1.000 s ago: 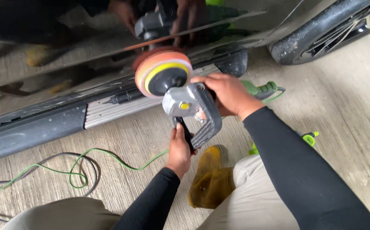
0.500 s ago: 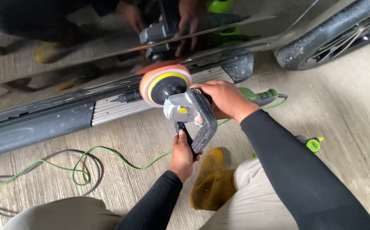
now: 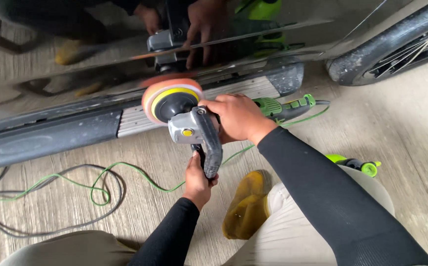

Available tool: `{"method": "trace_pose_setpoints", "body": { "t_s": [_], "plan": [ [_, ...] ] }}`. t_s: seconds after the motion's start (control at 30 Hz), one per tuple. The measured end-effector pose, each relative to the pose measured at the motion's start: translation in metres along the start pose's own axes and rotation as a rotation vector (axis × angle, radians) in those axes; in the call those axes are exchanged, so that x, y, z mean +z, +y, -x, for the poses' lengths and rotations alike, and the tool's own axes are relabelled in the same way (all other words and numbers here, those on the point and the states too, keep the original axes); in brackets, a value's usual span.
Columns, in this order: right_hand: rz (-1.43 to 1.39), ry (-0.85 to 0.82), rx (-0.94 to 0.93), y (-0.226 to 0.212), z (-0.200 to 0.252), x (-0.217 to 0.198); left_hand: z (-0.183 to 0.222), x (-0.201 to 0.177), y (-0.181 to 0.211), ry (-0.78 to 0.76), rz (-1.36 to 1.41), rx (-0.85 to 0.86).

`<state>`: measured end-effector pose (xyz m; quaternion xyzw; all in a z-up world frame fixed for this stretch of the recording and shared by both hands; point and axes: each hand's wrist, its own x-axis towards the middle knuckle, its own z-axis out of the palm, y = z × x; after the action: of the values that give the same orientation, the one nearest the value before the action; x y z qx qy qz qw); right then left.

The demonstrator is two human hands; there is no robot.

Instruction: The person uses a rotary polisher to buff the lower side panel of a black car. They pause to apply a white polishing compound from a tube onto the car's surface and the polishing pad, then resume buffing the area.

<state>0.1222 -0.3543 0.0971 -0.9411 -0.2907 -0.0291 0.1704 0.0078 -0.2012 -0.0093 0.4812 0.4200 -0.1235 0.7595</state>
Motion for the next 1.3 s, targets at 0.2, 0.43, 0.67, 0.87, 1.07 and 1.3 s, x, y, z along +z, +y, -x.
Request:
{"method": "trace_pose_setpoints", "body": {
  "t_s": [0.2, 0.43, 0.67, 0.87, 1.07, 1.3],
  "plan": [
    [-0.052, -0.035, -0.031, -0.034, -0.002, -0.043, 0.014, -0.004, 0.016, -0.005, 0.012, -0.065],
    [-0.039, -0.139, 0.013, -0.051, -0.008, -0.041, 0.015, -0.024, 0.013, -0.045, 0.057, -0.137],
    [-0.156, -0.281, 0.034, -0.098, -0.042, -0.002, 0.013, -0.091, 0.036, 0.060, 0.042, -0.157],
    [-0.197, -0.336, 0.024, -0.126, -0.080, 0.045, 0.006, -0.142, 0.064, 0.120, 0.077, -0.168],
    [-0.247, -0.308, 0.059, -0.156, -0.108, 0.057, 0.018, -0.168, 0.099, 0.162, 0.111, -0.119],
    [-0.342, -0.294, 0.040, -0.184, -0.125, 0.076, 0.018, -0.204, 0.117, 0.191, 0.148, -0.067]
  ]
}}
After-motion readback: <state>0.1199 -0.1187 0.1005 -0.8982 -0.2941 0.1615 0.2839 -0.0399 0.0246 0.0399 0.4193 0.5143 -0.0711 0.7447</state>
